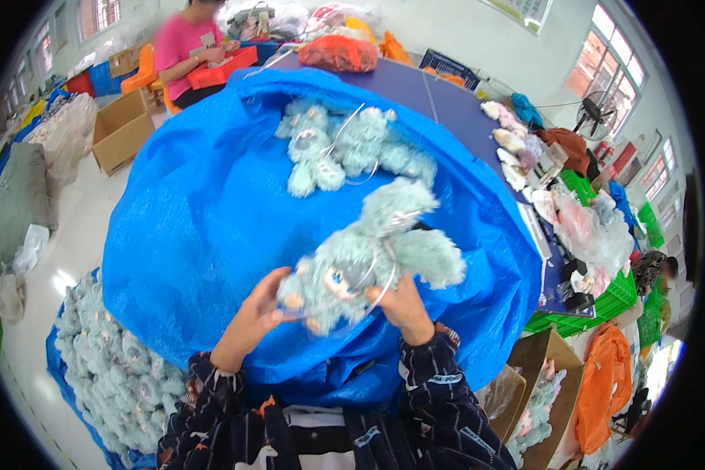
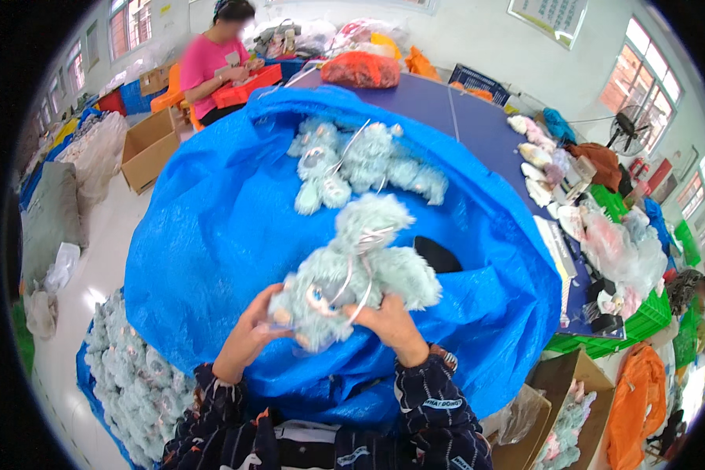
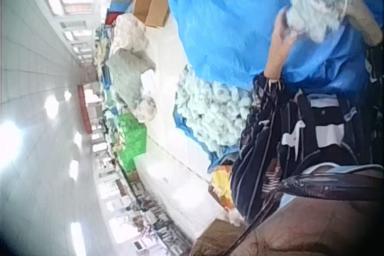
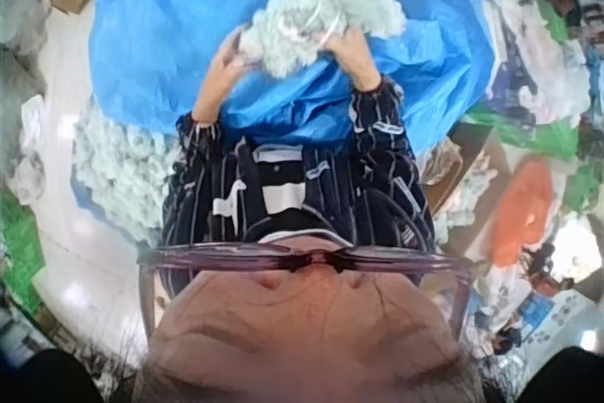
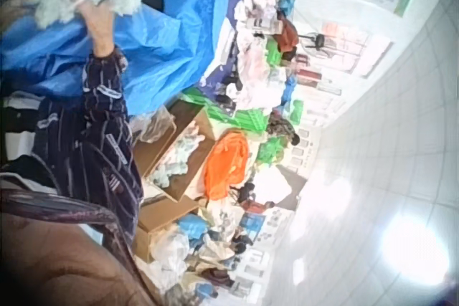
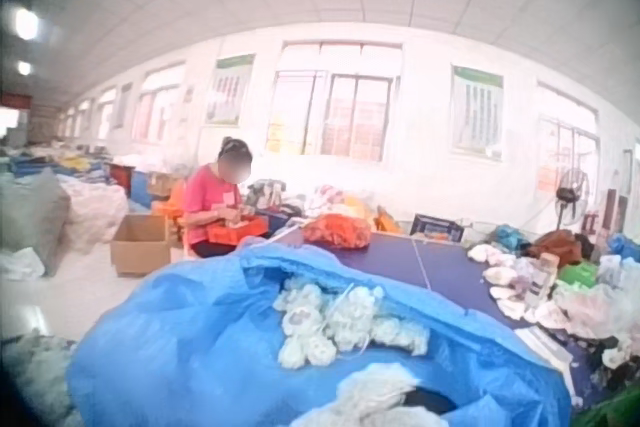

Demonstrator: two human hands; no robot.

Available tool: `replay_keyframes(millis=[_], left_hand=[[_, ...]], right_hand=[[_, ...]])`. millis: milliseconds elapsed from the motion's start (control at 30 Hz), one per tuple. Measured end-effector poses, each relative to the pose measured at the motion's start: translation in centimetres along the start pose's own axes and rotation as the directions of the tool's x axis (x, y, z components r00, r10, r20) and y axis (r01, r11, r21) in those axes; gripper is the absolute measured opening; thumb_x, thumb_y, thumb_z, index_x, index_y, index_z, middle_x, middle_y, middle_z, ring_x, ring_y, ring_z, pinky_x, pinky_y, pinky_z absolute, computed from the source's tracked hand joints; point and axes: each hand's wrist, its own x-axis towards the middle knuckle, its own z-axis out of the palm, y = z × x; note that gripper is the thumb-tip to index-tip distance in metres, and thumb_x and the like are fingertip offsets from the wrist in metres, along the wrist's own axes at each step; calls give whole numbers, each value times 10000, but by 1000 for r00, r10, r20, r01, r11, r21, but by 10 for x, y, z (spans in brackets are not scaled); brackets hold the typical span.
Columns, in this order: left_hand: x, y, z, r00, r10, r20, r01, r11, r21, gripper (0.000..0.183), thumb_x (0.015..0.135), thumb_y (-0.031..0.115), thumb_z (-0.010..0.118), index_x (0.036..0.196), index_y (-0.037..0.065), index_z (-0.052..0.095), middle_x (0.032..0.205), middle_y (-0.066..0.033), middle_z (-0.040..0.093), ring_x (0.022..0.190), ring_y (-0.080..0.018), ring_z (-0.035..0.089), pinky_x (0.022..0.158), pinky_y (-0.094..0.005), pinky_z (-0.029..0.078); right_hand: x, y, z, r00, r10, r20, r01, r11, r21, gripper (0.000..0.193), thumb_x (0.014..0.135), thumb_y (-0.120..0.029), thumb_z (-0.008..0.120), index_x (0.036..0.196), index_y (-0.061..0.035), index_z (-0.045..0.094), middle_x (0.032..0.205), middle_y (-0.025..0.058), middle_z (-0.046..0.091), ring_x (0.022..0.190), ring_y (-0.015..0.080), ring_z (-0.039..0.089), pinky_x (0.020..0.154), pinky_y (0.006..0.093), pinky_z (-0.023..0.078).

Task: The person repeatedly picks up light blue stuffed bunny toys from a blue tarp, adjusts their ears and bodies, and places them into a cardboard box. The person also briefly handles a small yellow card with red dots.

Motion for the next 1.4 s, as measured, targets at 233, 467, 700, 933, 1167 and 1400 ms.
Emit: replay_keyframes(millis=[233, 467, 700, 933, 1167, 1400], left_hand=[[-26, -30, 12, 970, -239, 40, 240, 971, -2, 467, 748, 98, 660, 1163, 17, 463, 1069, -56, 554, 932, -106, 515, 767, -249, 437], [-26, -41, 1, 948, -275, 159, 248, 953, 172, 498, 744, 114, 668, 1179, 4, 452, 1102, -72, 543, 985, -134, 498, 832, -276, 409], [-18, -15, -6, 988, -102, 120, 78, 979, 187, 672, 765, 149, 651, 1297, -26, 280, 1206, -133, 456, 1099, -191, 430, 930, -314, 346], [19, 9, 20, 956, 165, -241, -106, 965, 238, 275, 847, 181, 559, 1039, -15, 541, 934, -38, 585, 795, -67, 521, 663, -226, 430], [13, 4, 25, 928, 155, -339, -131, 987, 93, 192, 860, 175, 540, 923, 6, 603, 824, 8, 590, 741, -46, 501, 616, -209, 405], [8, -3, 17, 909, 144, -390, -115, 989, 97, 234, 858, 171, 519, 1005, -5, 565, 897, -19, 591, 792, -78, 513, 680, -236, 421]], right_hand=[[-22, 25, 37, 987, 111, 112, -115, 993, 29, 583, 727, -111, 673, 1217, 20, 386, 1123, 80, 500, 992, 148, 483, 833, 276, 409], [-7, 8, 45, 982, -78, -173, 47, 983, -176, 240, 830, -162, 584, 979, 26, 597, 905, 27, 612, 821, 79, 528, 695, 226, 426], [-9, 25, 48, 962, 77, -263, -76, 997, 15, 240, 838, -186, 582, 945, 27, 612, 860, 11, 609, 751, 53, 512, 622, 211, 413], [-4, 32, 73, 945, 24, -327, -52, 996, -77, 262, 858, -233, 553, 754, 3, 597, 670, -48, 532, 615, 12, 421, 491, 203, 312], [-3, 50, 60, 943, 33, -330, -47, 998, -35, 409, 854, -261, 562, 515, -45, 488, 522, -84, 413, 503, 5, 327, 410, 229, 215], [-5, 35, 80, 931, 30, -364, -49, 998, -41, 369, 848, -247, 573, 554, -29, 526, 551, -69, 464, 517, 1, 364, 414, 216, 238]])
